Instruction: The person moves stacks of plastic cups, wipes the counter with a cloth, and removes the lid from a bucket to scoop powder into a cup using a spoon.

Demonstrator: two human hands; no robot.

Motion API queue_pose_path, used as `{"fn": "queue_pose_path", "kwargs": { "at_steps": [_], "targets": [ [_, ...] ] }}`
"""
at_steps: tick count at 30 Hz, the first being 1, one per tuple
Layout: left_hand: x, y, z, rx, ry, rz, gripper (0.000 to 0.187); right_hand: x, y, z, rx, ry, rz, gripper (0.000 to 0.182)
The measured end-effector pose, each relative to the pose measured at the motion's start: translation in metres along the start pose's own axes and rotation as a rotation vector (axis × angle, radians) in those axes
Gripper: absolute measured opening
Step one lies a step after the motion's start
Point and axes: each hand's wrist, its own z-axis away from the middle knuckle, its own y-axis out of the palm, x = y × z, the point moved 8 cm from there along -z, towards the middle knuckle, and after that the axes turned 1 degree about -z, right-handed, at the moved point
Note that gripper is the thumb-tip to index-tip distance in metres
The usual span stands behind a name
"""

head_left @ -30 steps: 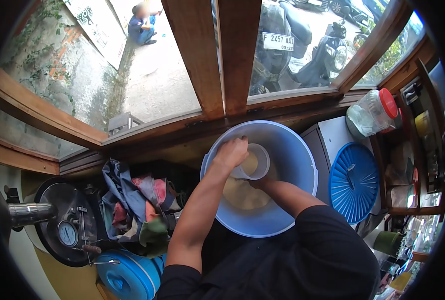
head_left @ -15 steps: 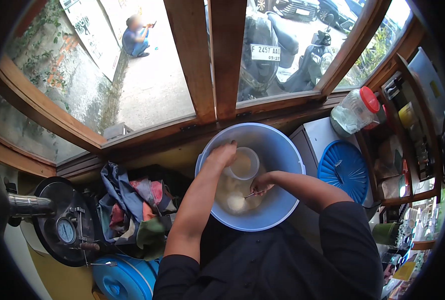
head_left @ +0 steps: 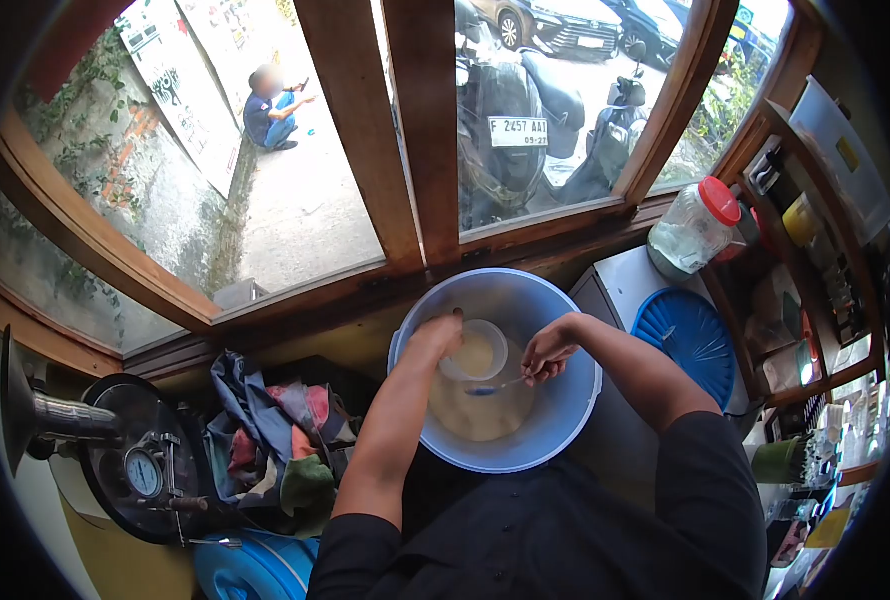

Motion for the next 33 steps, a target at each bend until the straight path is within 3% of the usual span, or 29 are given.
{"fn": "queue_pose_path", "kwargs": {
  "at_steps": [2,4,6,9,13,18,21,24,30,33],
  "targets": [
    [-0.001,-0.004,0.0,-0.033,0.029,-0.044,0.047,-0.019,-0.001,-0.016,0.002,0.149,0.123,0.011],
    [0.004,-0.011,-0.008,-0.214,0.017,0.106,0.044,-0.045,-0.013,-0.048,-0.089,0.357,0.241,0.012],
    [0.01,-0.01,-0.014,-0.38,0.003,0.26,0.041,-0.04,-0.039,-0.078,-0.309,0.395,0.632,0.017],
    [0.012,-0.006,-0.018,-0.459,-0.005,0.369,0.038,-0.028,-0.073,-0.136,-0.632,0.207,0.87,0.021],
    [0.016,-0.004,-0.023,-0.494,-0.002,0.405,0.035,-0.019,-0.083,-0.174,-1.011,-0.164,0.865,0.028],
    [0.017,-0.002,-0.026,-0.489,-0.014,0.436,0.033,-0.035,-0.059,-0.192,-1.136,-0.53,1.001,0.038],
    [0.017,-0.006,-0.025,-0.513,-0.003,0.442,0.033,-0.044,-0.036,-0.196,-0.404,0.137,0.954,0.033],
    [0.016,-0.004,-0.028,-0.491,0.005,0.405,0.034,-0.048,-0.027,-0.206,-0.27,0.044,1.172,0.025],
    [0.014,-0.004,-0.024,-0.449,-0.002,0.374,0.035,-0.047,-0.022,-0.185,-0.134,-0.119,0.656,0.018],
    [0.02,0.003,-0.033,-0.448,-0.015,0.342,0.035,-0.012,-0.005,-0.131,-0.107,-0.246,0.446,0.019]
  ]
}}
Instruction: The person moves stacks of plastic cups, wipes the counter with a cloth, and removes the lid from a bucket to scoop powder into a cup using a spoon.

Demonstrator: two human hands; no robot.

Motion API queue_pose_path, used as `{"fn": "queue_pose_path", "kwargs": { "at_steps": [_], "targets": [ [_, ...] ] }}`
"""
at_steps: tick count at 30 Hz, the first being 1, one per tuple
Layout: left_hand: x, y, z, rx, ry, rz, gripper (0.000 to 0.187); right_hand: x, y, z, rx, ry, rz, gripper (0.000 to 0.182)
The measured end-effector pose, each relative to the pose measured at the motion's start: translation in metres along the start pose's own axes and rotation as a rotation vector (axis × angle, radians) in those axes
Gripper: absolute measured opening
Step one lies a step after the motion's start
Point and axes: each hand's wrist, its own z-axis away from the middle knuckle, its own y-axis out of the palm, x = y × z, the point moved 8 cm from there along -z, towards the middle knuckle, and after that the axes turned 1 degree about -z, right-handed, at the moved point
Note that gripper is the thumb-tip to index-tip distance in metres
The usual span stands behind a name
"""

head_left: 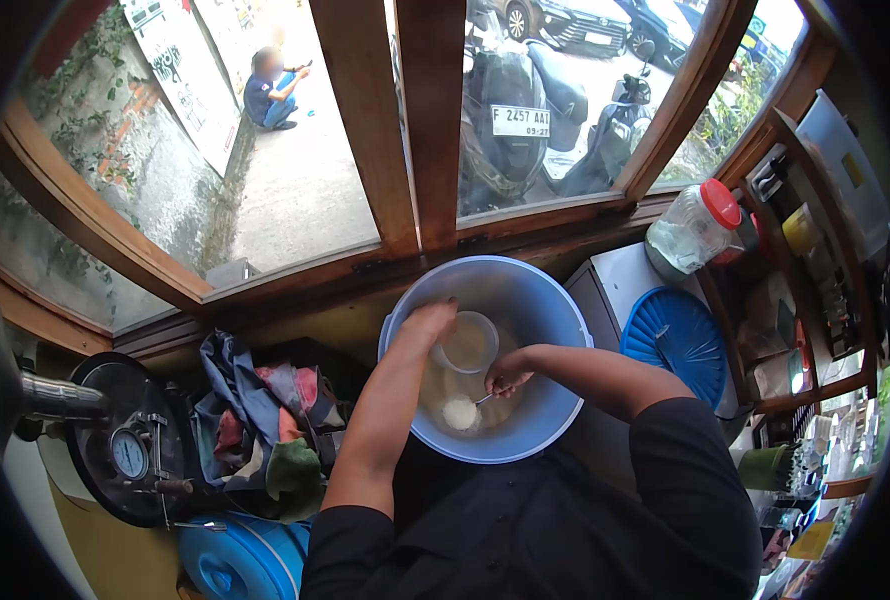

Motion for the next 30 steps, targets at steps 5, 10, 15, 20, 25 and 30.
{"fn": "queue_pose_path", "kwargs": {
  "at_steps": [5,10,15,20,25,30],
  "targets": [
    [0.051,0.1,-0.088,-0.027,0.273,-0.417,0.036,0.034,-0.035,0.07,-0.111,0.03,-0.179,0.016],
    [0.017,0.032,-0.032,0.005,0.101,-0.143,0.038,0.041,-0.058,0.124,-0.105,0.237,-0.291,0.019],
    [0.006,0.014,-0.012,0.003,0.043,-0.075,0.039,0.04,-0.036,0.129,0.19,0.264,-0.348,0.016],
    [0.007,0.015,-0.014,0.028,0.046,-0.079,0.038,0.001,-0.034,0.104,0.159,0.716,0.173,0.012],
    [-0.002,-0.001,-0.002,-0.085,0.006,0.027,0.034,-0.041,-0.07,0.018,-0.459,0.529,0.77,0.023],
    [-0.004,-0.007,0.007,-0.047,-0.012,0.055,0.031,-0.056,-0.027,-0.009,-0.375,0.469,0.895,0.027]
  ]
}}
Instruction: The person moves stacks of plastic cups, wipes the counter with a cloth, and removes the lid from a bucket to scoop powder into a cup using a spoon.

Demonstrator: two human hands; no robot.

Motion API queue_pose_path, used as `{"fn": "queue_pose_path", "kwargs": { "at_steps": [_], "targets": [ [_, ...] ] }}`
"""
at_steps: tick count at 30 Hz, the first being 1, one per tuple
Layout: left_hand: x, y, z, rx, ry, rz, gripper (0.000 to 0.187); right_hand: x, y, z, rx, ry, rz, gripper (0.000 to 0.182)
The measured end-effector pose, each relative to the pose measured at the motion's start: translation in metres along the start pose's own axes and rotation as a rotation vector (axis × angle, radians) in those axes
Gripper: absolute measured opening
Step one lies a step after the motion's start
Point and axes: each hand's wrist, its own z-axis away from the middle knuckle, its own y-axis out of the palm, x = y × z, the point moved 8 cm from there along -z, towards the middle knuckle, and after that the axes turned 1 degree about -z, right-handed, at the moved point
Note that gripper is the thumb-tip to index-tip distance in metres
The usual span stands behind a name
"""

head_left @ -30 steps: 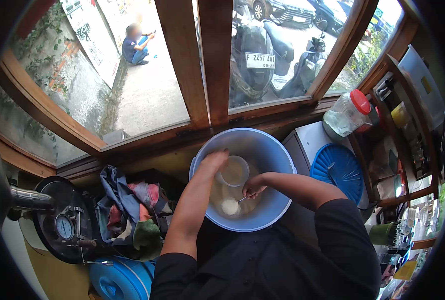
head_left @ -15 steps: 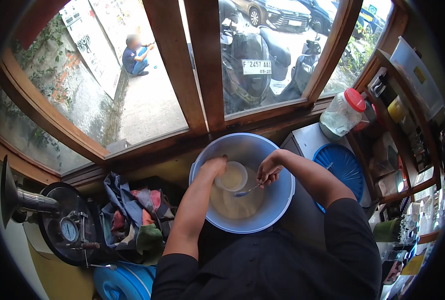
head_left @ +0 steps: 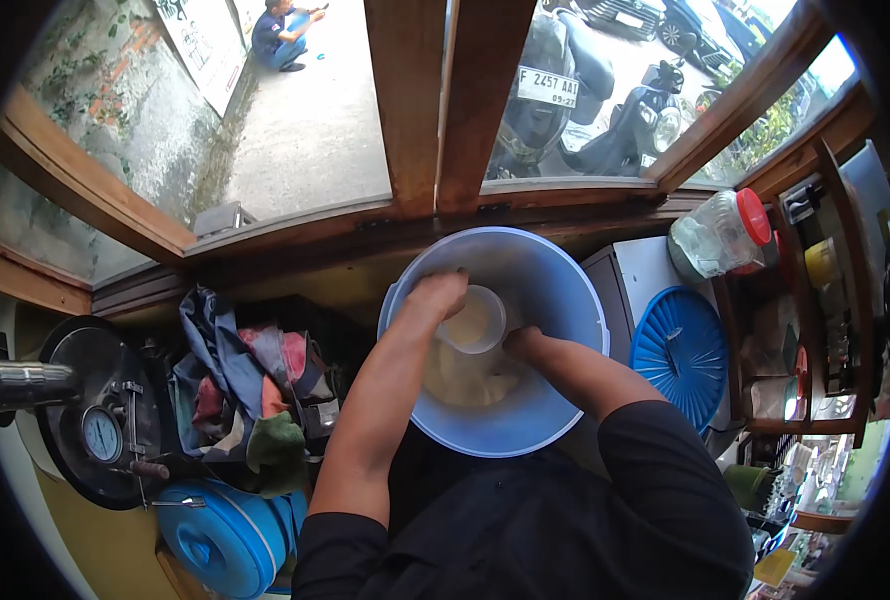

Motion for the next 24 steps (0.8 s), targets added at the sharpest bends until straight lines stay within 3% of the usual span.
{"fn": "queue_pose_path", "kwargs": {
  "at_steps": [3,6,9,12,15,18,24],
  "targets": [
    [0.003,0.001,-0.006,0.008,-0.024,0.055,0.032,0.016,0.042,-0.027,0.239,-0.076,-0.238,0.023],
    [0.003,0.002,-0.006,0.004,-0.032,0.067,0.032,0.054,0.053,-0.043,0.271,-0.382,-0.136,0.017],
    [0.003,0.001,-0.007,-0.018,-0.018,0.041,0.033,0.062,0.048,-0.053,0.275,-0.339,-0.57,0.012],
    [0.005,0.008,-0.001,0.012,-0.031,0.035,0.033,0.064,0.032,-0.034,0.268,-0.424,-0.668,0.014],
    [0.0,-0.003,-0.004,0.055,-0.025,0.002,0.035,0.052,0.012,0.001,0.377,-0.34,-0.997,0.013],
    [-0.001,0.003,0.001,0.177,-0.068,0.007,0.037,0.035,-0.041,0.055,0.263,-0.4,-0.979,0.014],
    [0.005,0.015,-0.005,0.246,-0.055,-0.095,0.043,-0.024,-0.102,0.111,0.351,-0.16,-1.032,0.015]
  ]
}}
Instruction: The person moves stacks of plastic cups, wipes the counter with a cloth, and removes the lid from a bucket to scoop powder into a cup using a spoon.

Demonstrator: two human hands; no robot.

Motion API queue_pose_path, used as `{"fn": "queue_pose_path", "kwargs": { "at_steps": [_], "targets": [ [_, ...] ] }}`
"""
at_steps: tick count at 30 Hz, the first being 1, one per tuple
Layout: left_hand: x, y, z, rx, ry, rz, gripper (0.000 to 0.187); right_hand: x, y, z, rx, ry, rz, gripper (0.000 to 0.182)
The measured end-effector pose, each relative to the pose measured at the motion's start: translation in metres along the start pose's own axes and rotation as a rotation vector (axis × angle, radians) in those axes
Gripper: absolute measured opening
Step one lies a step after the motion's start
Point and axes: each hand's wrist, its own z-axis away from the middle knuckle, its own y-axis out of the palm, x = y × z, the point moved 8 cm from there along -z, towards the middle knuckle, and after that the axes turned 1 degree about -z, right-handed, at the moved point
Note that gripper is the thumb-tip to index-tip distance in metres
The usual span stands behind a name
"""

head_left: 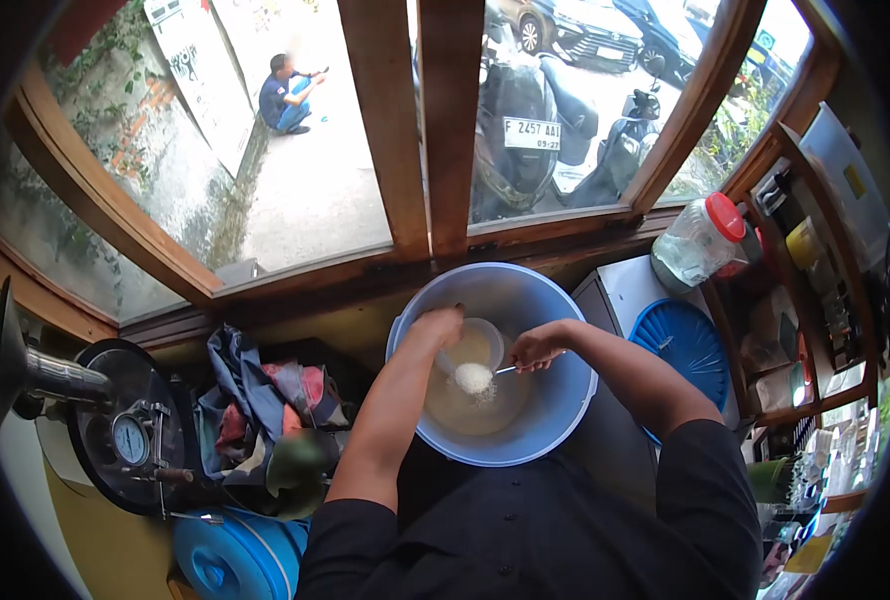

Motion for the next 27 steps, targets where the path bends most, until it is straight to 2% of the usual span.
{"fn": "queue_pose_path", "kwargs": {
  "at_steps": [4,8,9,11,12,14,15,17,20,24,27],
  "targets": [
    [0.004,0.006,-0.005,0.001,0.0,-0.054,0.049,0.018,-0.025,0.028,-0.048,0.057,-0.089,0.021],
    [-0.002,-0.01,0.007,-0.161,0.06,-0.018,0.04,0.018,-0.016,0.044,0.102,0.138,-0.046,0.018],
    [-0.009,-0.014,0.019,-0.069,0.043,-0.055,0.04,0.01,-0.014,0.042,0.116,0.209,0.065,0.015],
    [-0.022,-0.028,0.041,0.05,0.019,-0.093,0.04,-0.012,-0.008,0.026,0.144,0.352,0.292,0.011],
    [-0.025,-0.03,0.043,0.078,0.012,-0.095,0.04,-0.041,-0.006,-0.003,0.241,0.438,0.265,0.01],
    [-0.022,-0.032,0.034,0.013,0.018,-0.035,0.04,-0.086,-0.012,-0.064,0.137,0.553,0.365,0.017],
    [-0.019,-0.031,0.029,-0.016,0.018,-0.003,0.04,-0.096,-0.018,-0.089,0.044,0.543,0.431,0.017],
    [-0.01,-0.021,0.021,-0.064,0.013,0.07,0.041,-0.086,-0.03,-0.122,-0.259,0.371,0.522,0.016],
    [-0.01,-0.027,0.027,-0.096,-0.002,0.133,0.039,-0.069,-0.031,-0.158,-0.593,0.134,0.468,0.014],
    [0.002,-0.013,0.005,-0.211,0.062,0.074,0.032,-0.05,-0.008,-0.193,-0.711,-0.033,0.353,0.014],
    [0.007,-0.009,0.006,-0.145,0.032,0.108,0.03,-0.048,0.012,-0.202,-0.666,-0.066,0.298,0.014]
  ]
}}
